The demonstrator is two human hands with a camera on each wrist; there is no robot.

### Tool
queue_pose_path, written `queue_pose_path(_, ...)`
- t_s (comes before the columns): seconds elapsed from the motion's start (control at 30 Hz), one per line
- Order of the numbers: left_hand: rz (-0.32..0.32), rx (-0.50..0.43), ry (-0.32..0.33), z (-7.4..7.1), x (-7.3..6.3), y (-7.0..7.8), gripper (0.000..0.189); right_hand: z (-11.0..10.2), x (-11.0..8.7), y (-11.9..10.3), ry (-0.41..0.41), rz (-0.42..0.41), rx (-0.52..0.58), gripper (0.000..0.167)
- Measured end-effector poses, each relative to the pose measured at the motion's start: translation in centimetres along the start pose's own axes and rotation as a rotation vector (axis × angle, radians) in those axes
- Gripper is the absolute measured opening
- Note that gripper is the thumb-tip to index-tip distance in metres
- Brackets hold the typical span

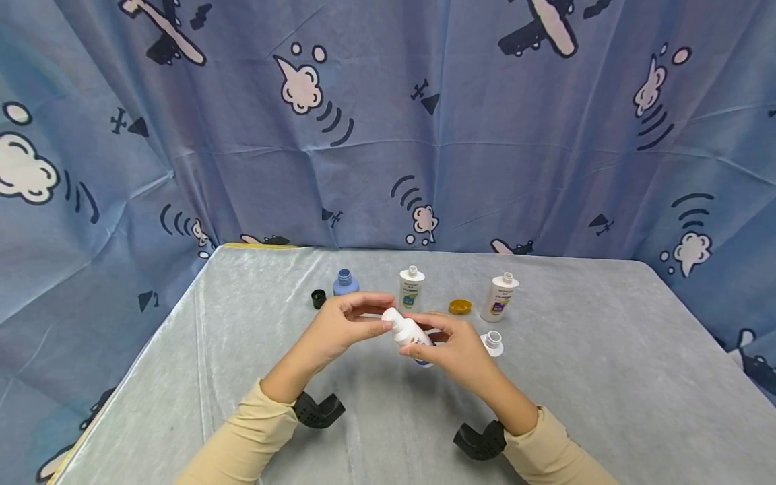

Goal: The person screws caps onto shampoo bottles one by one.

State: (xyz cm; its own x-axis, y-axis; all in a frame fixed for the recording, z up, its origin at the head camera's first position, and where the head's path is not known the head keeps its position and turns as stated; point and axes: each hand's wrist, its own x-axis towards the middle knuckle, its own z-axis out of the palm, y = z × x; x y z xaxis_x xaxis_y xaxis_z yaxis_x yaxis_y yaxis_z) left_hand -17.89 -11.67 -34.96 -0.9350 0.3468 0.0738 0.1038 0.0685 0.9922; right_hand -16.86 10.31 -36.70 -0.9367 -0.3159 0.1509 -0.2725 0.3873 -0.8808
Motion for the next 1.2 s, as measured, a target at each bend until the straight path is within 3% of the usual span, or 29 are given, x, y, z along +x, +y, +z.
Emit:
queue_pose_path(0.2,-0.016,-0.012,0.067,0.08,0.3,-0.29,0.039,0.01,0.02,-0.08,0.007,-0.011,-0.003,0.045)
queue_pose_path(0.5,-0.026,0.005,0.087,0.52,0.26,-0.38,0.029,0.04,0.11,0.03,0.002,-0.018,-0.016,0.044)
queue_pose_path(1.2,0.006,-0.031,-0.015,0.25,-0.04,-0.14,0.042,-0.01,0.07,0.29,-0.001,-0.009,-0.01,0.045)
